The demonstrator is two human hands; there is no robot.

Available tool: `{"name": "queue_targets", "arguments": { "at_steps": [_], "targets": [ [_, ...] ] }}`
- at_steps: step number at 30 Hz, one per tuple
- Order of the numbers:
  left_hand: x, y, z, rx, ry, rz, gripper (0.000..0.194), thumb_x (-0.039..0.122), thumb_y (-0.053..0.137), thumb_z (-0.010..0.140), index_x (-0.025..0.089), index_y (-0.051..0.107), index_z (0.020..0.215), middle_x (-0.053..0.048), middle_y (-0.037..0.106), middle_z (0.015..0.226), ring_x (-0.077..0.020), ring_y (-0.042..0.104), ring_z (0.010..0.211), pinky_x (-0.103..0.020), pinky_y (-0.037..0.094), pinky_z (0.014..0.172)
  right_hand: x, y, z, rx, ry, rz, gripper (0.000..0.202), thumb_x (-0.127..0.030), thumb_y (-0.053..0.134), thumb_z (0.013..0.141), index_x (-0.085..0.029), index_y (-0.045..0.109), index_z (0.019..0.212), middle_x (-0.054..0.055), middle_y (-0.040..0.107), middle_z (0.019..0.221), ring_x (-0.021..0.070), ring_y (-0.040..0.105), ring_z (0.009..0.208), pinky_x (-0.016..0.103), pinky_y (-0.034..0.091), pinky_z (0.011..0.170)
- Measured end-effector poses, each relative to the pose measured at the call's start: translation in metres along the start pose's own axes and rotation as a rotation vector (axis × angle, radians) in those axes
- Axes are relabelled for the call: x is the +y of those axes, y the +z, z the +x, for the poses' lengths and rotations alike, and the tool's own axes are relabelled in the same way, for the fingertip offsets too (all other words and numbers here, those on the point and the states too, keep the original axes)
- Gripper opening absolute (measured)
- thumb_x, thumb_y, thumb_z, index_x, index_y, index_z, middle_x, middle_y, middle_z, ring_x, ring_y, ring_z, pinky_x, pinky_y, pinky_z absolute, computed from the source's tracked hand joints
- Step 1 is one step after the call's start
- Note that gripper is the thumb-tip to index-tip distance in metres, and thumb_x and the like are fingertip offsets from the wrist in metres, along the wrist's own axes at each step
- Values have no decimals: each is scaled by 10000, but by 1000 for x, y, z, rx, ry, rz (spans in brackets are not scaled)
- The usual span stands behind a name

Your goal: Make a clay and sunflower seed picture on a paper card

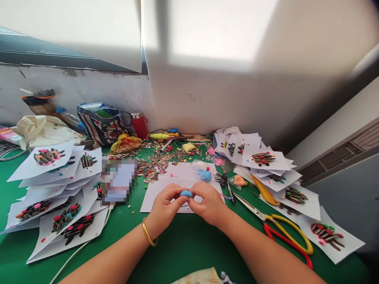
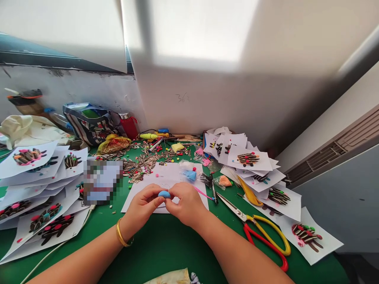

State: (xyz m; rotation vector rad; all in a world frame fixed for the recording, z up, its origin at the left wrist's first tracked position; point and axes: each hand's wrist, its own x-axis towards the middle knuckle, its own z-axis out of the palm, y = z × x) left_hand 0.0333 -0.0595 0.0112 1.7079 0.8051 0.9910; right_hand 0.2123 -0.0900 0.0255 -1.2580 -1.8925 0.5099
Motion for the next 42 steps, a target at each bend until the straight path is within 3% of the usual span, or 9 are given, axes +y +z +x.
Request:
{"name": "queue_targets", "arguments": {
  "at_steps": [4, 8, 14, 18, 24, 29, 32, 38, 42],
  "targets": [
    [-1, -4, -3, 53, -28, -35, 172, 359, 689, 821, 206, 738, 885, -40, 613, 800, -170, 567, 769, -293, 463, 714, 1, 3, -2, -28, -26, -22, 26, -205, 626, 815, -206, 639, 838, 10, 657, 800, 162, 577, 769, 287, 407, 706],
    [2, -5, -4, 86, -43, -69, 150, 344, 689, 820, 237, 749, 908, -35, 596, 827, -171, 565, 802, -293, 470, 733, -2, -1, 0, -111, -32, 89, 213, -255, 657, 841, -245, 648, 1053, 20, 696, 978, 179, 614, 907, 297, 443, 802],
    [3, -3, -4, 62, -18, 28, 385, 331, 717, 793, 299, 671, 1174, -38, 572, 948, -169, 546, 836, -319, 482, 787, -1, -2, 0, -139, -12, 38, 147, -228, 525, 912, -231, 670, 892, 20, 682, 808, 169, 598, 776, 293, 431, 718],
    [4, -3, -5, 63, 36, 101, 190, 295, 689, 822, 272, 730, 1006, -29, 593, 880, -168, 562, 838, -301, 476, 778, 0, 3, -3, -108, -36, -94, 88, -165, 585, 804, -207, 625, 738, 13, 625, 696, 171, 558, 709, 294, 396, 665],
    [4, -5, -5, 150, 72, 40, 113, 303, 684, 829, 240, 733, 908, -25, 590, 828, -162, 561, 803, -291, 470, 738, -4, 0, -2, -128, -8, 119, 188, -272, 618, 866, -245, 650, 1049, 26, 695, 988, 180, 617, 904, 297, 442, 802],
    [4, -1, -5, 123, 52, 59, 320, 326, 709, 801, 272, 692, 1116, -42, 595, 942, -178, 563, 859, -325, 484, 797, -2, 1, -2, -125, 12, 23, 153, -242, 516, 908, -222, 661, 863, 24, 668, 791, 167, 593, 758, 281, 424, 684],
    [5, 0, -5, 101, 41, 115, 182, 320, 691, 812, 249, 733, 974, -39, 613, 886, -180, 575, 848, -322, 479, 791, -2, 5, -4, -100, -12, -116, 104, -187, 571, 830, -201, 631, 747, 11, 611, 682, 161, 547, 670, 287, 388, 633],
    [2, -2, -5, 168, 47, 54, 138, 340, 657, 843, 219, 718, 868, -43, 624, 839, -183, 576, 823, -320, 475, 765, -6, 5, -4, -114, 23, 59, 189, -286, 625, 865, -246, 659, 1046, 23, 691, 966, 184, 609, 887, 304, 444, 786],
    [1, 0, -5, 140, 39, 51, 281, 339, 688, 817, 251, 693, 1083, -47, 637, 955, -178, 576, 847, -326, 485, 788, -5, 3, -3, -127, 61, 81, 160, -241, 515, 923, -232, 672, 951, 19, 690, 903, 166, 606, 829, 283, 439, 731]
  ]
}}
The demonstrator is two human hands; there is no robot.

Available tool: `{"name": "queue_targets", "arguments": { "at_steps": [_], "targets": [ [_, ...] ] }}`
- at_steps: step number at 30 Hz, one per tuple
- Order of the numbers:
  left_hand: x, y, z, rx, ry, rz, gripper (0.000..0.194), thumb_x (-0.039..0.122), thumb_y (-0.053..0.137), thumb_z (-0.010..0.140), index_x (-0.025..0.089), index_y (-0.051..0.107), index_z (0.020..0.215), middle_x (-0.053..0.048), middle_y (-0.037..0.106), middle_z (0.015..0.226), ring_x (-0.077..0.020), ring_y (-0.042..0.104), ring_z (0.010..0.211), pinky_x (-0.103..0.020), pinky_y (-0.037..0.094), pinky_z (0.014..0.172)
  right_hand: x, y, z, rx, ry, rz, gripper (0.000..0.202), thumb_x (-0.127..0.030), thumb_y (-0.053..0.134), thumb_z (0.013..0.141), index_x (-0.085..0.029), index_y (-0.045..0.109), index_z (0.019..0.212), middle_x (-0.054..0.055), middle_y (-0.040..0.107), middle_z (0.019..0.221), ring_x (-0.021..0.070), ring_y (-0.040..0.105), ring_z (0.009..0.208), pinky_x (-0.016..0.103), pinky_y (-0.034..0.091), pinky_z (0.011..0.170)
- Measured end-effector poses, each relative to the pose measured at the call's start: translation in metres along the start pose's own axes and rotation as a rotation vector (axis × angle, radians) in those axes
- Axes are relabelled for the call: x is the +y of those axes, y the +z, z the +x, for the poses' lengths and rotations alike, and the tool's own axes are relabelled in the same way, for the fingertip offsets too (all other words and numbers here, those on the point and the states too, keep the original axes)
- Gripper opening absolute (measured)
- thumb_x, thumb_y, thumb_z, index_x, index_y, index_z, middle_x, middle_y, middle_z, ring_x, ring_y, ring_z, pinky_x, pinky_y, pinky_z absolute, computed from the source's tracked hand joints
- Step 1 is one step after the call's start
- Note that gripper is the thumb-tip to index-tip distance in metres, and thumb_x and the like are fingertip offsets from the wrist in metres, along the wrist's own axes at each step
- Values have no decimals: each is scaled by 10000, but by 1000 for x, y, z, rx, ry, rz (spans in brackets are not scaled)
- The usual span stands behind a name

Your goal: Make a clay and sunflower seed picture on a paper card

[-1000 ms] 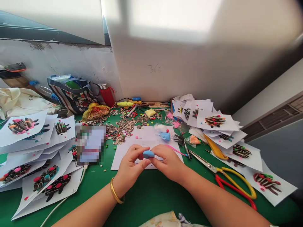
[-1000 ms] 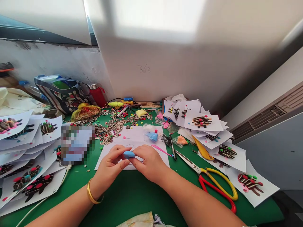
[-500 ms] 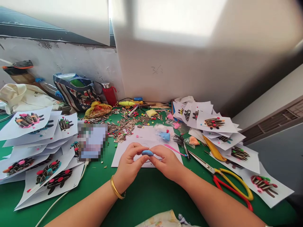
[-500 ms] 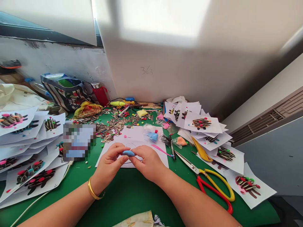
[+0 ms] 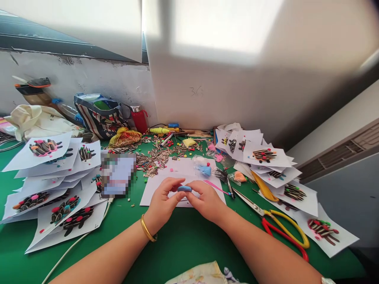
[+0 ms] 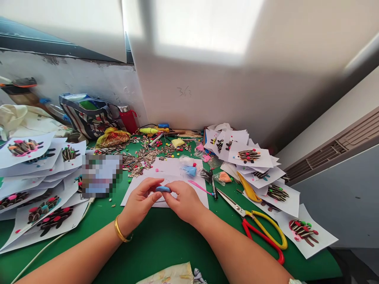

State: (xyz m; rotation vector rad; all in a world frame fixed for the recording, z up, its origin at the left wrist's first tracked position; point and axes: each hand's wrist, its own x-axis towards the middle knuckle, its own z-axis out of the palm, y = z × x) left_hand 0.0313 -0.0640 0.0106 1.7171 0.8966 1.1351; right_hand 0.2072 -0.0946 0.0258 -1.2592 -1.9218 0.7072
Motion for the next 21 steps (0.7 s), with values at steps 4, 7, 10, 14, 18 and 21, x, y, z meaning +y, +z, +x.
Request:
{"name": "queue_targets", "arguments": {
  "at_steps": [4, 7, 10, 14, 18, 21],
  "targets": [
    [1, 1, -1, -36, 13, 70, 197, 318, 683, 820, 245, 731, 996, -33, 620, 862, -165, 566, 794, -304, 472, 742, 1, 2, 0, 17, 10, -128, 95, -177, 557, 838, -200, 637, 793, 6, 634, 744, 153, 548, 701, 269, 386, 637],
    [0, 1, -1, -13, -13, 76, 141, 331, 662, 836, 221, 740, 875, -33, 611, 795, -166, 563, 765, -292, 460, 708, 1, 3, -1, 22, 16, -113, 77, -190, 557, 840, -202, 624, 804, 9, 633, 771, 151, 546, 722, 265, 384, 646],
    [-1, -1, 0, -5, -38, 51, 186, 357, 621, 863, 224, 735, 925, -48, 633, 865, -180, 581, 828, -308, 472, 762, 1, 2, 0, 16, 31, -94, 109, -214, 552, 856, -202, 585, 753, -3, 607, 738, 141, 532, 699, 257, 374, 626],
    [-2, -1, 1, -49, -33, 43, 268, 359, 631, 854, 255, 703, 1091, -54, 644, 968, -185, 591, 878, -309, 482, 777, 2, 3, -1, 23, 14, -173, 145, -173, 563, 811, -198, 523, 673, -15, 554, 675, 132, 486, 642, 258, 341, 593],
    [0, -1, 1, -52, -71, 29, 165, 352, 643, 848, 220, 732, 890, -41, 653, 836, -175, 595, 795, -297, 480, 743, 1, 3, -1, 36, -3, -134, 84, -203, 574, 832, -205, 567, 748, -4, 597, 737, 145, 521, 698, 266, 367, 633],
    [1, -2, 2, -31, -112, -33, 197, 363, 615, 868, 216, 718, 949, -54, 675, 936, -194, 619, 892, -316, 493, 817, 1, 0, 0, 26, 18, -85, 91, -233, 553, 873, -211, 585, 790, -4, 608, 763, 143, 535, 720, 262, 374, 639]
  ]
}}
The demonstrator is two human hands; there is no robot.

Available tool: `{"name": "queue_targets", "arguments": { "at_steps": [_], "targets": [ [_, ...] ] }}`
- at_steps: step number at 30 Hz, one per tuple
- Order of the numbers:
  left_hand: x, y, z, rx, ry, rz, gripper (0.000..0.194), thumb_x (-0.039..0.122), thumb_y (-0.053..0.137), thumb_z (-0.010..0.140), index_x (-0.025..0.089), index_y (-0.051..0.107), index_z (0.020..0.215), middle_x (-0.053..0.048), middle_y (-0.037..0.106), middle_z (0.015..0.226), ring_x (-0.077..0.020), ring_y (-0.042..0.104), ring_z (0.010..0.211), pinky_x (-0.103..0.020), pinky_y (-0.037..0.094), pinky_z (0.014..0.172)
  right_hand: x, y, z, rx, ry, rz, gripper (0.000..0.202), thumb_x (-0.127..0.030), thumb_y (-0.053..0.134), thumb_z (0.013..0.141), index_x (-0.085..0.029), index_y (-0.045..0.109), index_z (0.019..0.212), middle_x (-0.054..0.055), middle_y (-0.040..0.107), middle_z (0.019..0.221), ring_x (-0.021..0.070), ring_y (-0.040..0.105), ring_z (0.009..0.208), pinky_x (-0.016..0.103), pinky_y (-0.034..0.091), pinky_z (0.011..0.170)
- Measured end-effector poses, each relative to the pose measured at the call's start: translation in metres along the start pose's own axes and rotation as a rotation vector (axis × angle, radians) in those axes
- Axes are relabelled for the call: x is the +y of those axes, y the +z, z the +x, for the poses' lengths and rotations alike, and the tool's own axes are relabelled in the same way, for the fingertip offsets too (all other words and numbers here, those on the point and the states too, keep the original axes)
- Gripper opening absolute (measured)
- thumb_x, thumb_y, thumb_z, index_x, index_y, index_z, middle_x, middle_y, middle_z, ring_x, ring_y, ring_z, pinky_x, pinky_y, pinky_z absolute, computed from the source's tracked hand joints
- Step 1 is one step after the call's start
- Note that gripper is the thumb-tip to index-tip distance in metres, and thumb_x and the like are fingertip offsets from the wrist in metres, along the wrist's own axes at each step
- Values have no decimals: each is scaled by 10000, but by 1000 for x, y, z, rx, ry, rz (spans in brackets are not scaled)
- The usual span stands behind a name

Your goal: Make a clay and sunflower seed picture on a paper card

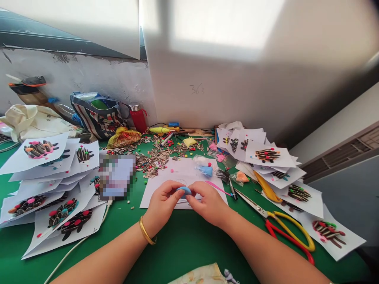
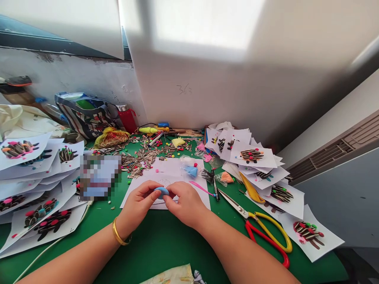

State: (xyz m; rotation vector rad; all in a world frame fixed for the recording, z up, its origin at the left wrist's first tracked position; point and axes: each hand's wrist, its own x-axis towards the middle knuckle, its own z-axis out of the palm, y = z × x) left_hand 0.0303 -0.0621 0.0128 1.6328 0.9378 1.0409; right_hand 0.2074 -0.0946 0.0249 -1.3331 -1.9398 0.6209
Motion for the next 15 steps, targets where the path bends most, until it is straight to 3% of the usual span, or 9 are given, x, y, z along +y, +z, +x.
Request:
{"name": "queue_targets", "arguments": {
  "at_steps": [4, 9, 12, 15],
  "targets": [
    [-1, -1, 0, -36, 38, 11, 285, 353, 622, 863, 242, 691, 1117, -68, 669, 1046, -202, 618, 949, -332, 495, 848, 2, 0, 0, 16, -16, -74, 148, -188, 543, 844, -203, 532, 697, -15, 541, 671, 135, 479, 649, 265, 332, 602],
    [-2, -1, 0, 8, 27, 18, 155, 338, 659, 841, 215, 732, 899, -49, 672, 847, -186, 617, 813, -307, 496, 754, 0, 0, -1, 15, -22, -3, 62, -244, 581, 861, -209, 579, 809, -3, 602, 774, 145, 527, 731, 268, 375, 666],
    [-1, -1, 1, 22, 59, -2, 168, 328, 635, 861, 226, 730, 956, -54, 667, 947, -191, 619, 908, -313, 496, 823, 0, -3, 0, -33, -21, 56, 107, -288, 538, 914, -217, 603, 868, 4, 619, 816, 146, 548, 765, 260, 388, 676],
    [-1, -1, 0, 7, 111, 53, 258, 314, 644, 857, 253, 700, 1101, -55, 643, 1018, -181, 605, 933, -310, 496, 833, 1, -2, 0, -47, -31, 4, 190, -249, 499, 923, -199, 572, 754, -2, 582, 731, 134, 515, 691, 257, 355, 628]
  ]
}}
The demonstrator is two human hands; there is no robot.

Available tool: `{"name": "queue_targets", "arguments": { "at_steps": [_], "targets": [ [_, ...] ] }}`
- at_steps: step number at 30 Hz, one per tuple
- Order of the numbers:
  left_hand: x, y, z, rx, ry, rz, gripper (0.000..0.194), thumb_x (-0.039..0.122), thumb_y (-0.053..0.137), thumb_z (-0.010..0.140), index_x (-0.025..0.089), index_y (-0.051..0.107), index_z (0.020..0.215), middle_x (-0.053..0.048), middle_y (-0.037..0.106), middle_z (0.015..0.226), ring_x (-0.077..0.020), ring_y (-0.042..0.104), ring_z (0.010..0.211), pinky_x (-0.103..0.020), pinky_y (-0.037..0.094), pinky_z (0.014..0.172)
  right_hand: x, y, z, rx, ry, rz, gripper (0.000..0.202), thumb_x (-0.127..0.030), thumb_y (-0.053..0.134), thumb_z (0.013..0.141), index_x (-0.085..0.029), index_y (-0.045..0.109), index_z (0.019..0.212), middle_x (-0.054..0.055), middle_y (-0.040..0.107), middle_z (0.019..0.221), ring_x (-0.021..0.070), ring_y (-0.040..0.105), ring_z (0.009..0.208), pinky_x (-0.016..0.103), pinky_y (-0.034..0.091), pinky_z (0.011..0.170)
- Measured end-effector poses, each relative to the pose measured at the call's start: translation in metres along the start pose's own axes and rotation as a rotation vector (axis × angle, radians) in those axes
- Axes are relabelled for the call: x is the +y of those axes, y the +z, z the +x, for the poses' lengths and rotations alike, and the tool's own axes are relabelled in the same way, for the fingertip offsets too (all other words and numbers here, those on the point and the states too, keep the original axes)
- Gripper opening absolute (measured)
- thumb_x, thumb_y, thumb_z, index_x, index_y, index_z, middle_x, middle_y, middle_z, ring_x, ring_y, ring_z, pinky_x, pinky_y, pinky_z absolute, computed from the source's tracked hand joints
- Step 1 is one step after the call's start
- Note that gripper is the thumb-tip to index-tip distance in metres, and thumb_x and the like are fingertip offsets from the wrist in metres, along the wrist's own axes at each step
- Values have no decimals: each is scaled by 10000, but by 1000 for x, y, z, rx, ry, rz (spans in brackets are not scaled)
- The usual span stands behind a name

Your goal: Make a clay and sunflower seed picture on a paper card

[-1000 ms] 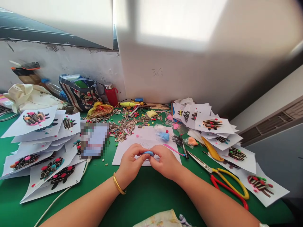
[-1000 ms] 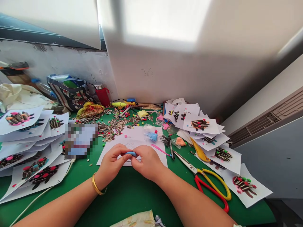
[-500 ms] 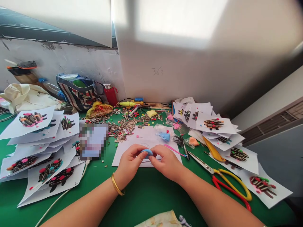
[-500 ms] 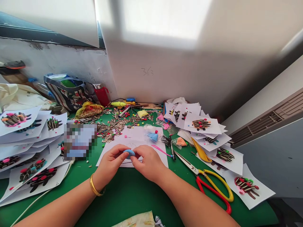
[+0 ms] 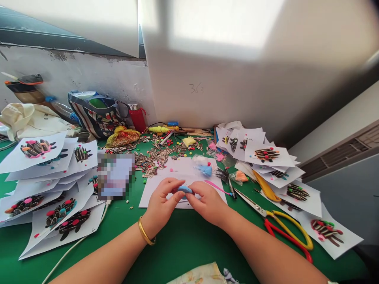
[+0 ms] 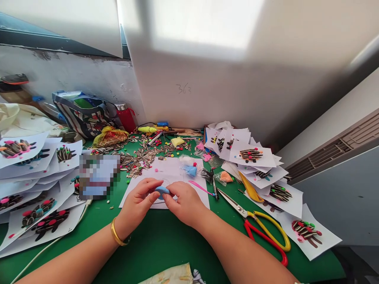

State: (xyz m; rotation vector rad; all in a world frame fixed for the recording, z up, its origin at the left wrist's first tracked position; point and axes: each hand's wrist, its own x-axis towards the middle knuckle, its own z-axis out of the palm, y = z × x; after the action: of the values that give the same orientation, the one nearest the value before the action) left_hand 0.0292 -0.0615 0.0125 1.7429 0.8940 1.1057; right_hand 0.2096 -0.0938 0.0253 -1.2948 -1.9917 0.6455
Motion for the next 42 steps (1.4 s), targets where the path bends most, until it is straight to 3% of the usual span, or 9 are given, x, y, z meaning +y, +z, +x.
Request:
{"name": "queue_targets", "arguments": {
  "at_steps": [4, 7, 10, 14, 18, 23, 28, 35, 42],
  "targets": [
    [-3, 0, -1, -41, 35, 57, 182, 294, 650, 856, 236, 725, 1011, -36, 641, 870, -162, 602, 827, -293, 496, 763, 2, 5, -1, 23, 6, -91, 213, -184, 555, 840, -189, 495, 635, -24, 502, 627, 122, 450, 615, 263, 305, 590],
    [-5, 0, -1, 7, 20, 56, 129, 300, 651, 855, 210, 719, 916, -28, 636, 826, -155, 601, 785, -283, 495, 723, 1, 4, -1, 17, 28, -4, 102, -221, 577, 850, -195, 569, 751, -10, 585, 738, 133, 516, 706, 254, 349, 644],
    [-5, 1, -2, 19, -20, 44, 178, 294, 629, 871, 222, 686, 1024, -38, 653, 932, -162, 619, 848, -290, 514, 753, 1, 0, -1, -33, 32, 80, 99, -272, 546, 899, -208, 608, 854, 8, 635, 849, 146, 557, 796, 255, 380, 689],
    [-1, 2, -4, -52, 61, 153, 305, 256, 583, 901, 266, 632, 1202, -53, 627, 1069, -174, 594, 997, -316, 498, 867, 2, 1, 0, -30, 55, -2, 159, -204, 504, 887, -193, 566, 741, 6, 602, 754, 140, 521, 713, 260, 355, 643],
    [2, 2, -4, -113, 93, 198, 211, 254, 574, 908, 256, 697, 1079, -38, 648, 946, -162, 603, 904, -294, 495, 816, 2, 3, -1, 16, 38, -85, 152, -186, 538, 837, -188, 527, 685, -6, 550, 688, 137, 483, 669, 265, 331, 624],
    [-1, 2, 0, -31, -8, 79, 179, 294, 567, 912, 216, 705, 994, -44, 672, 934, -171, 624, 890, -302, 500, 816, 0, 0, 0, -14, 55, 27, 142, -287, 535, 898, -198, 574, 794, 5, 607, 792, 141, 521, 740, 255, 348, 652],
    [-3, 2, -3, -57, 49, 104, 339, 321, 547, 917, 241, 618, 1239, -66, 643, 1048, -186, 597, 964, -334, 491, 856, 3, 2, 0, 10, 53, -71, 256, -240, 527, 875, -190, 446, 638, -24, 494, 644, 119, 431, 623, 255, 284, 580],
    [-1, 3, -2, -17, -97, -14, 160, 328, 613, 871, 196, 705, 881, -42, 664, 861, -175, 626, 816, -301, 510, 751, 0, 3, -1, -6, 27, -8, 115, -277, 562, 880, -200, 568, 795, -6, 598, 782, 133, 516, 737, 249, 333, 652],
    [-4, 4, -2, -20, 10, 58, 288, 294, 632, 859, 253, 679, 1140, -43, 673, 986, -169, 617, 895, -305, 504, 809, 2, 0, 0, -20, 72, -74, 249, -231, 520, 869, -191, 426, 642, -32, 478, 646, 114, 420, 623, 254, 269, 574]
  ]
}}
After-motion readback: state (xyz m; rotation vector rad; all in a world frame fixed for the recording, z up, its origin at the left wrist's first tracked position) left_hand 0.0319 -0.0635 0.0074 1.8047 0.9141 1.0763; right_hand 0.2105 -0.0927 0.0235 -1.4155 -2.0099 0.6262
